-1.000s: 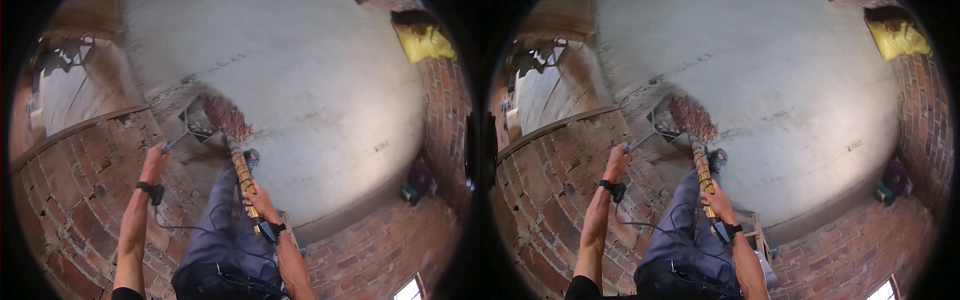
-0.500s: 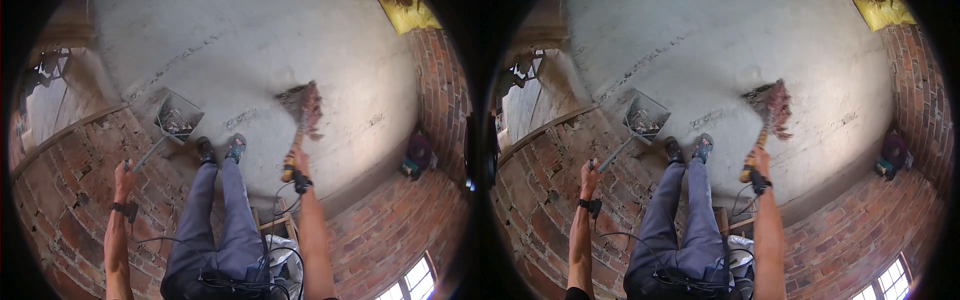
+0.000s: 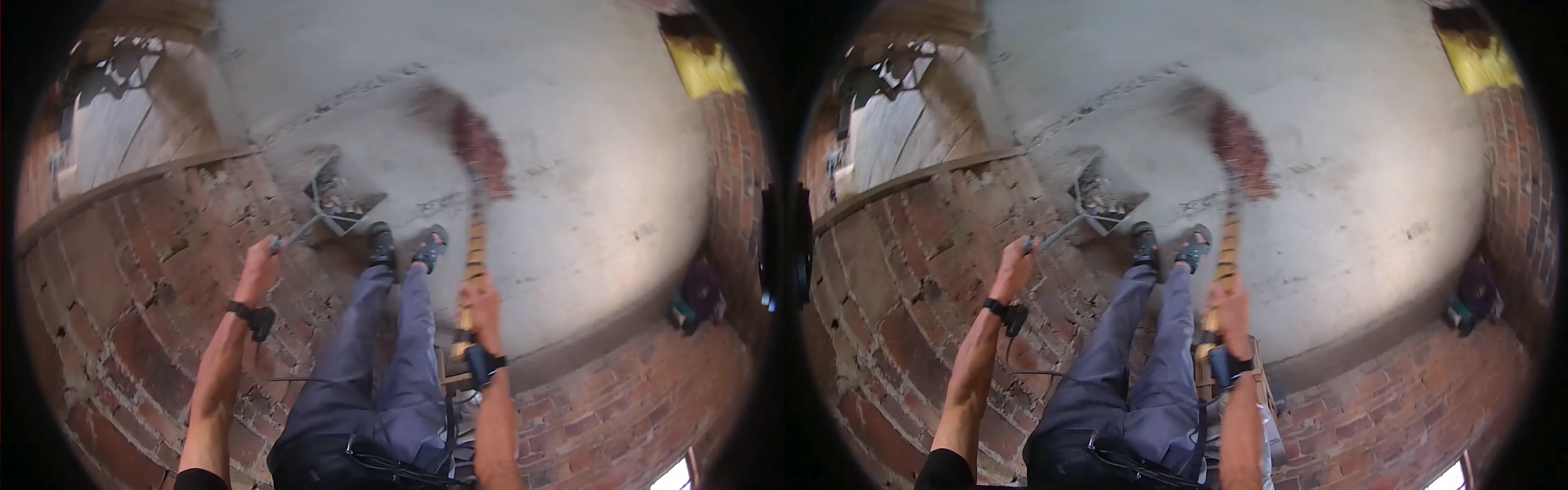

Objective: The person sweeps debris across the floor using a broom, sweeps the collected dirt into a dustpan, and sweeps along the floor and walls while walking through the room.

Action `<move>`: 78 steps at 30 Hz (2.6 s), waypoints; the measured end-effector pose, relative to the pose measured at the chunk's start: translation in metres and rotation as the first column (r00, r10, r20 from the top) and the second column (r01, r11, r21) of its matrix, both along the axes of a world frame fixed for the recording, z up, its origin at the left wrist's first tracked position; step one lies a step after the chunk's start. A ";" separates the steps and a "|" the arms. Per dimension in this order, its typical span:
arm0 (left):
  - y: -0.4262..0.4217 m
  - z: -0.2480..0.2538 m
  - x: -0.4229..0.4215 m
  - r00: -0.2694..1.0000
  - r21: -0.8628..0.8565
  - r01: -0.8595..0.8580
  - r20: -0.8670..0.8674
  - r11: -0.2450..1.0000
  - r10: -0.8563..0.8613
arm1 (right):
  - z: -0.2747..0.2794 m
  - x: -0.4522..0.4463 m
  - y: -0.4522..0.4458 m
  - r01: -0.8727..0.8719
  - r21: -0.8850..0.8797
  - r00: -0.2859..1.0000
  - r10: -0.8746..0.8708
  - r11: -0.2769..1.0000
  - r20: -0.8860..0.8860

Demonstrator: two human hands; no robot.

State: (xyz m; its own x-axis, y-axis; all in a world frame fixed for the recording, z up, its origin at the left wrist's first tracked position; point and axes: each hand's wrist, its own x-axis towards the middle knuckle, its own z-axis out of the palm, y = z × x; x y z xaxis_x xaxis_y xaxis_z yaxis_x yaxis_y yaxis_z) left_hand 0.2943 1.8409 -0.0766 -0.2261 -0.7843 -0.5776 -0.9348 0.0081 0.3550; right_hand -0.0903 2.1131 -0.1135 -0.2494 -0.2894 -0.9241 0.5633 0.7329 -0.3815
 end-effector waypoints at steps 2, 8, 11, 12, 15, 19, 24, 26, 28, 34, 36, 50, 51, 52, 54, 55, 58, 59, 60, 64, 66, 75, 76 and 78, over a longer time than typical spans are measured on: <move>0.003 0.011 -0.021 0.999 0.028 -0.045 0.025 0.999 0.044 | -0.031 -0.039 -0.016 -0.112 0.031 0.975 0.116 0.993 -0.190; 0.004 0.017 -0.048 0.993 0.058 -0.048 0.113 0.997 0.041 | -0.111 -0.033 -0.080 -0.186 0.012 0.978 0.186 0.983 -0.095; 0.004 0.019 -0.048 0.994 0.073 -0.072 0.092 0.995 0.065 | -0.074 0.081 -0.067 -0.379 -0.024 0.903 0.364 0.925 -0.229; 0.001 0.019 -0.049 0.994 0.064 -0.080 0.086 0.995 0.074 | -0.060 0.113 -0.065 -0.396 -0.023 0.905 0.386 0.918 -0.177; 0.002 0.021 -0.039 0.995 0.076 -0.053 0.083 0.996 0.046 | -0.039 0.165 -0.033 -0.467 -0.068 0.884 0.468 0.882 0.000; 0.009 0.018 -0.019 0.997 0.034 -0.068 0.023 0.997 0.068 | 0.048 0.132 -0.051 -0.266 -0.042 0.840 0.253 0.963 0.480; 0.018 0.036 0.006 0.992 0.021 -0.129 0.006 0.991 0.129 | 0.071 0.058 -0.043 -0.119 0.023 0.943 0.106 0.993 0.315; 0.028 0.037 0.016 0.991 0.041 -0.133 0.019 0.990 0.132 | 0.051 0.025 -0.045 -0.147 0.029 0.981 0.142 0.989 0.136; 0.038 0.036 0.022 0.987 0.037 -0.156 0.036 0.987 0.154 | 0.017 -0.009 -0.050 -0.170 0.018 0.985 0.170 0.985 0.013; 0.061 0.028 0.036 0.980 0.043 -0.189 0.076 0.981 0.185 | -0.056 0.009 -0.055 -0.419 0.083 0.878 0.426 0.904 -0.219; 0.063 0.026 0.036 0.978 0.044 -0.196 0.084 0.980 0.192 | -0.074 0.073 -0.028 -0.556 0.053 0.768 0.537 0.830 -0.348; 0.079 0.035 0.051 0.940 0.113 -0.341 0.005 0.933 0.342 | 0.069 0.090 -0.039 -0.270 0.082 0.956 0.257 0.959 0.142; 0.080 0.045 0.052 0.937 0.107 -0.348 0.001 0.932 0.349 | 0.063 0.073 -0.043 -0.263 0.088 0.961 0.254 0.961 0.109; 0.080 0.059 0.053 0.931 0.114 -0.363 0.004 0.925 0.365 | 0.059 0.058 -0.049 -0.259 0.092 0.965 0.252 0.962 0.078; 0.090 0.077 0.060 0.920 0.123 -0.389 0.007 0.913 0.392 | 0.060 0.033 -0.056 -0.254 0.076 0.966 0.250 0.964 0.060; 0.097 0.084 0.067 0.897 0.114 -0.436 -0.022 0.893 0.441 | 0.065 0.023 -0.062 -0.238 0.064 0.971 0.236 0.969 0.040; 0.110 0.113 0.069 0.847 0.103 -0.526 -0.022 0.844 0.531 | 0.081 0.008 -0.075 -0.180 0.031 0.980 0.177 0.983 0.086; 0.114 0.124 0.070 0.830 0.100 -0.556 0.017 0.825 0.557 | 0.084 0.005 -0.080 -0.105 0.020 0.985 0.101 0.994 0.138; 0.129 0.117 0.080 0.822 0.074 -0.568 -0.009 0.820 0.570 | 0.082 0.004 -0.085 -0.106 -0.006 0.978 0.105 0.994 0.179; 0.150 0.131 0.083 0.761 0.095 -0.643 -0.036 0.760 0.648 | 0.026 0.025 -0.104 0.040 0.082 0.927 -0.068 0.996 0.370; 0.162 0.132 0.086 0.749 0.100 -0.654 -0.049 0.750 0.660 | -0.006 0.062 -0.130 -0.041 0.056 0.793 -0.002 0.998 0.609; 0.173 0.132 0.061 0.581 0.144 -0.806 0.009 0.574 0.814 | -0.039 0.180 -0.287 -0.002 0.204 -0.057 -0.203 0.979 0.977; 0.170 0.132 0.051 0.585 0.146 -0.802 -0.006 0.580 0.811 | -0.019 0.165 -0.301 0.013 0.134 0.018 -0.135 0.991 0.991; 0.172 0.131 0.051 0.573 0.072 -0.818 0.020 0.570 0.819 | 0.008 0.132 -0.330 -0.057 -0.012 0.241 0.025 0.998 0.970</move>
State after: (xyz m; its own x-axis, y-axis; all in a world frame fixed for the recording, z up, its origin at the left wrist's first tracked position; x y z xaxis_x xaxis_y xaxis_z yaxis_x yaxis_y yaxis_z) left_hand 0.3452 2.0126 0.0540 0.4847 -0.5992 -0.6372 -0.5254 -0.7819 0.3356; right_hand 0.0420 1.7834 -0.1054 0.8516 -0.2467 -0.4626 0.4638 0.7658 0.4455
